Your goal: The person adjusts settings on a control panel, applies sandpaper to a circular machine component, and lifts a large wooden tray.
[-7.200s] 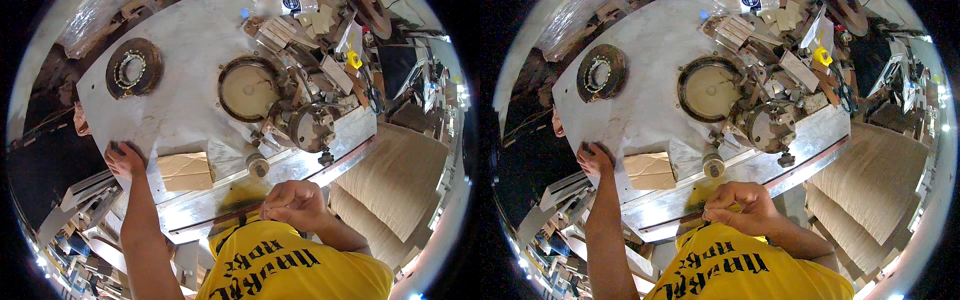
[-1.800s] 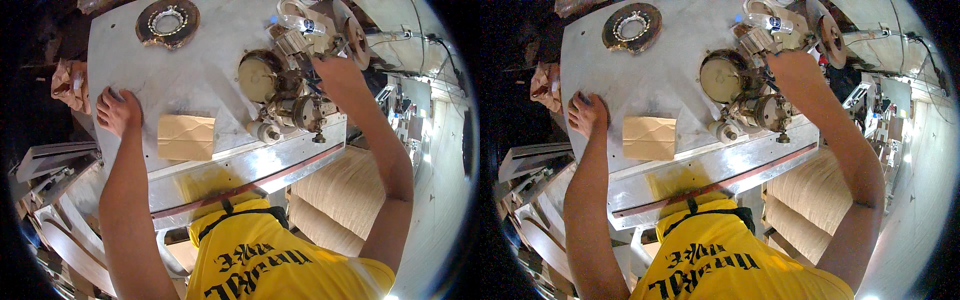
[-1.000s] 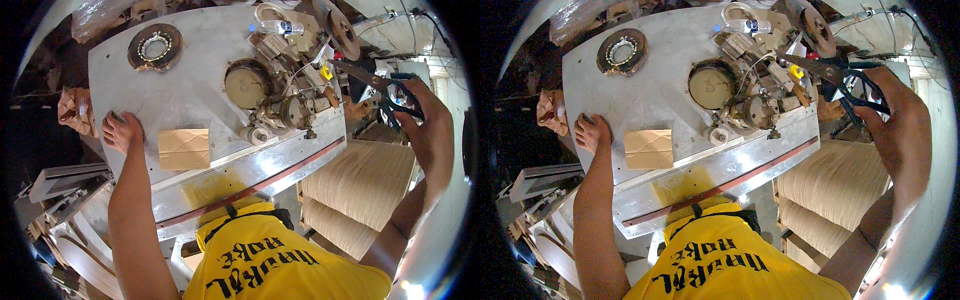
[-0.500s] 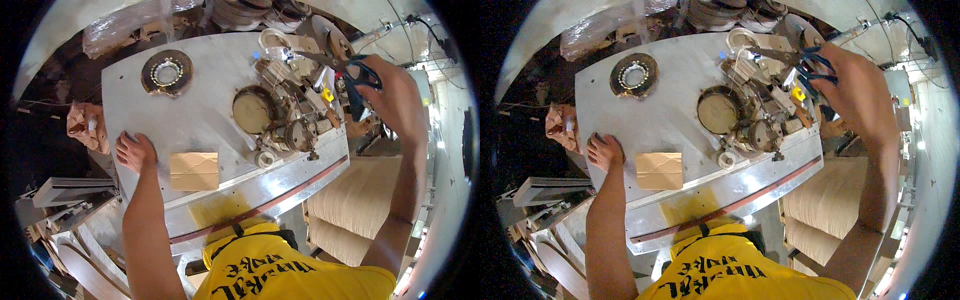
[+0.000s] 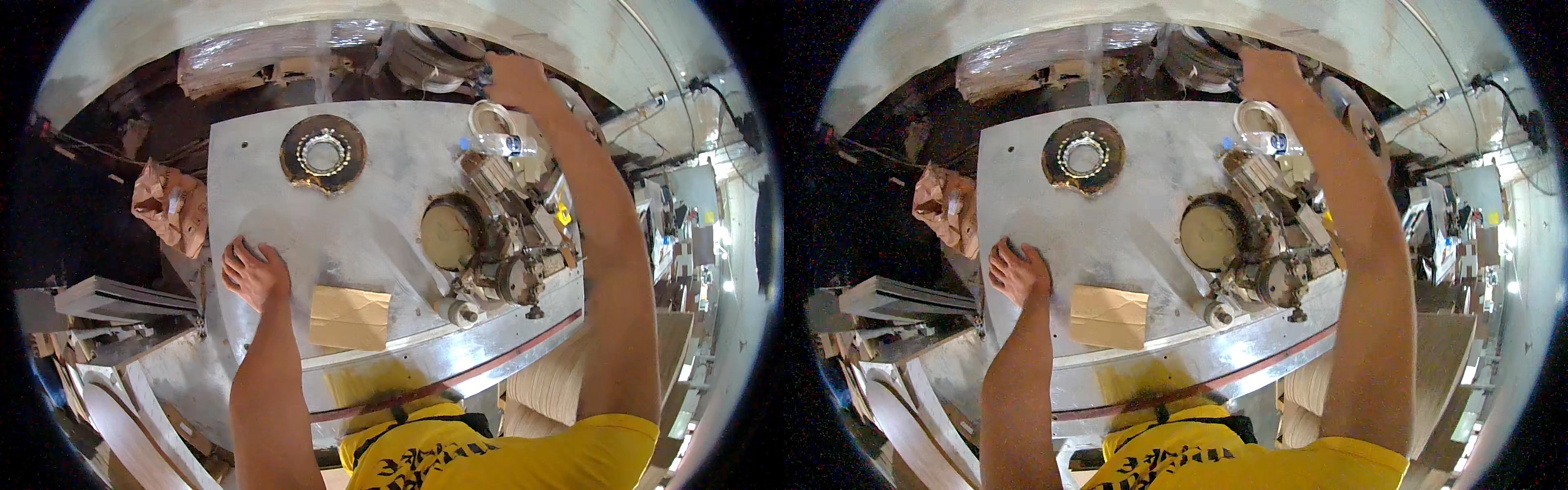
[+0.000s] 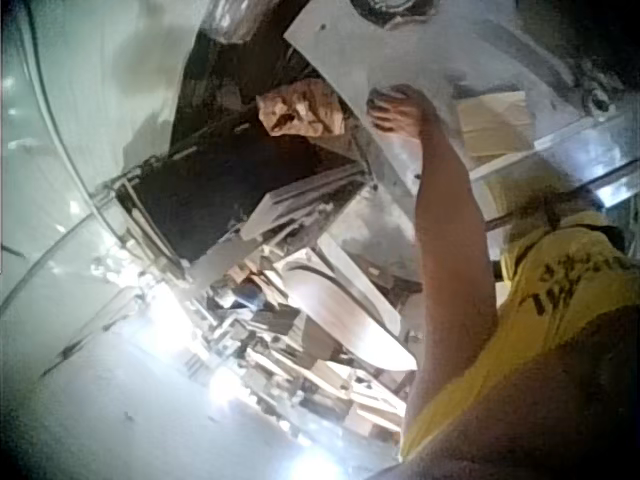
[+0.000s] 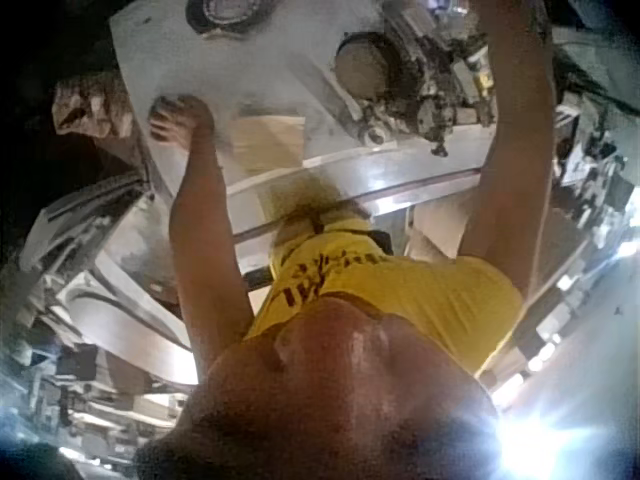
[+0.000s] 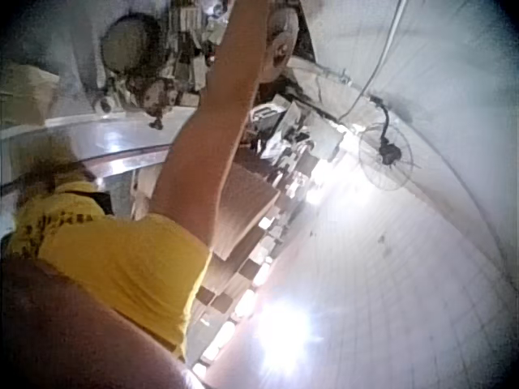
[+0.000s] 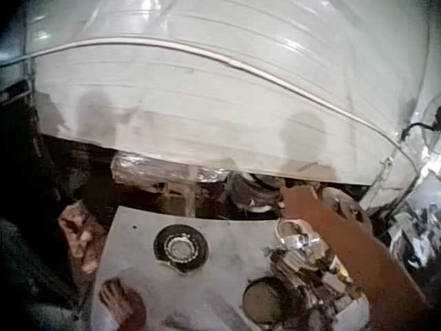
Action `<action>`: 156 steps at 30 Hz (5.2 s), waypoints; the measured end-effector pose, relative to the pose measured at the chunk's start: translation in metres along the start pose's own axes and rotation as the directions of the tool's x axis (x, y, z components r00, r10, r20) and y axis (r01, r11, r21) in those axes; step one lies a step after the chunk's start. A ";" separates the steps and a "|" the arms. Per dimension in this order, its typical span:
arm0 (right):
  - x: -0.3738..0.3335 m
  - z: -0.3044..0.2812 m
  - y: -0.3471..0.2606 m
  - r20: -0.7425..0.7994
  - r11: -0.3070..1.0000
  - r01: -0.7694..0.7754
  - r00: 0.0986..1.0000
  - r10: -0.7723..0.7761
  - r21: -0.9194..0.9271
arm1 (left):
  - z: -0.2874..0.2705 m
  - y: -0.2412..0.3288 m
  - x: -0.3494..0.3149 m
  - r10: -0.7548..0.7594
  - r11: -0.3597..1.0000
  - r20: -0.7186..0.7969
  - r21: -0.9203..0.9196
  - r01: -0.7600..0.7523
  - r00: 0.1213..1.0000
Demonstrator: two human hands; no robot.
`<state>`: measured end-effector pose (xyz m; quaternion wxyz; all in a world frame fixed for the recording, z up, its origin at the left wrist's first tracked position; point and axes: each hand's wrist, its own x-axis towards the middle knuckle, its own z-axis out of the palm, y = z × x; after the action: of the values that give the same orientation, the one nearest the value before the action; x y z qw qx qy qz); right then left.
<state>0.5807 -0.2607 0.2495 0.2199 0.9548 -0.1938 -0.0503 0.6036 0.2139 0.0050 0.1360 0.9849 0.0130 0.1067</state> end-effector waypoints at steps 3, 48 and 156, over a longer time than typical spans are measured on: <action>0.033 0.026 -0.025 0.112 1.000 -0.030 0.993 0.031 -0.004 | 0.001 -0.006 0.000 0.004 1.000 -0.018 0.004 -0.004 1.000; 0.071 0.131 -0.024 0.627 0.913 -0.243 0.779 -0.019 0.329 | 0.005 -0.004 0.002 -0.006 1.000 0.016 0.016 0.006 1.000; -0.435 0.359 0.209 0.185 0.417 -0.695 0.616 0.766 0.586 | 0.033 -0.021 0.004 0.098 0.968 -0.014 0.233 -0.092 0.995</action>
<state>0.0431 -0.4068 0.0233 -0.0881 0.7907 -0.5819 0.1685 0.6146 0.2257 -0.0312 0.0146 0.9920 -0.0201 0.1234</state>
